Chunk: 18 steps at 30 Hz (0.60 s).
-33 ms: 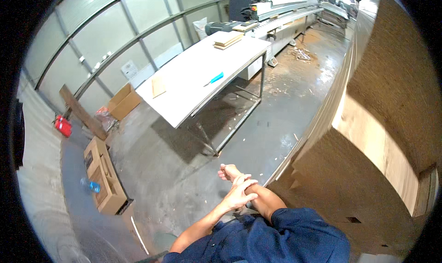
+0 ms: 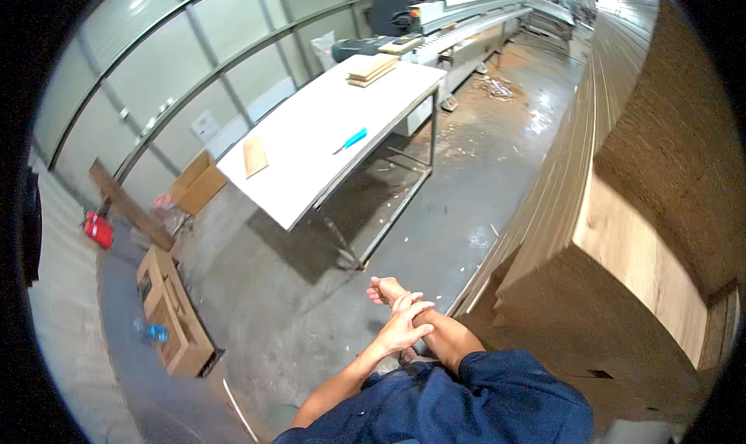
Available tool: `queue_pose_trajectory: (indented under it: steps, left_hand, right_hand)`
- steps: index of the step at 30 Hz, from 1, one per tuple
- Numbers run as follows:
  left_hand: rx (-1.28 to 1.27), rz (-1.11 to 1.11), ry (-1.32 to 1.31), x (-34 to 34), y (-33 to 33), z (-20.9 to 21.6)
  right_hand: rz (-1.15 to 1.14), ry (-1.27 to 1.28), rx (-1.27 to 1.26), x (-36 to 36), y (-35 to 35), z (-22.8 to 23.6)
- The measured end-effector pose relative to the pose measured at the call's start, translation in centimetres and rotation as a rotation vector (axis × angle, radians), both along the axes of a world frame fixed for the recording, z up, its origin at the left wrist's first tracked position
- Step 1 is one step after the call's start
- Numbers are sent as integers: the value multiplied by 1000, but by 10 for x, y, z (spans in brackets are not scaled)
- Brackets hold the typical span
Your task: The person picks up shaped wood panels from a table and stacks them onto a large pile, aligning them by hand before returning to the table to retrieve more panels.
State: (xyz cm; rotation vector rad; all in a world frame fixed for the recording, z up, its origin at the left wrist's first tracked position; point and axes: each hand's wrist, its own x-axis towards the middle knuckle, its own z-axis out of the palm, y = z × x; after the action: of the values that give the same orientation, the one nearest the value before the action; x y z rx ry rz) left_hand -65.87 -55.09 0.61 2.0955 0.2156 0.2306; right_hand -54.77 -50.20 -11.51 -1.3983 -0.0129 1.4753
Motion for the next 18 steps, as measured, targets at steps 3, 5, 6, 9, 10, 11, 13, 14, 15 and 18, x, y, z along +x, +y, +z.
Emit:
queue_pose_trajectory:
  steps: [3, 5, 6, 9, 10, 11, 13, 14, 15, 18]
  left_hand:
    - [-23, -123, 17, 48, 38, -5]
    - [-11, -237, 9, 72, 58, -5]
    - [-17, -302, -1, 86, 67, 3]
    - [-37, -447, 13, 136, 101, -10]
    - [-34, -497, 10, 156, 116, -9]
    - [-55, -521, -14, 173, 130, -8]
    - [-63, -571, -29, 203, 155, -2]
    - [-69, -594, -37, 217, 167, 2]
    - [-49, -606, -37, 228, 182, 8]
    - [-30, -685, -64, 260, 215, 18]
  right_hand:
    - [-167, -4, -8, 55, 20, -2]
    - [-234, -31, -46, 85, 26, -7]
    - [-267, -51, -64, 104, 31, -5]
    - [-398, -59, -96, 149, 52, -4]
    - [-436, -72, -94, 169, 63, -2]
    - [-475, -71, -61, 187, 72, 0]
    - [-517, -84, -73, 216, 86, 0]
    - [-536, -91, -79, 231, 91, 1]
    - [-517, -95, -71, 242, 104, 6]
    - [-466, -105, -46, 274, 132, 19]
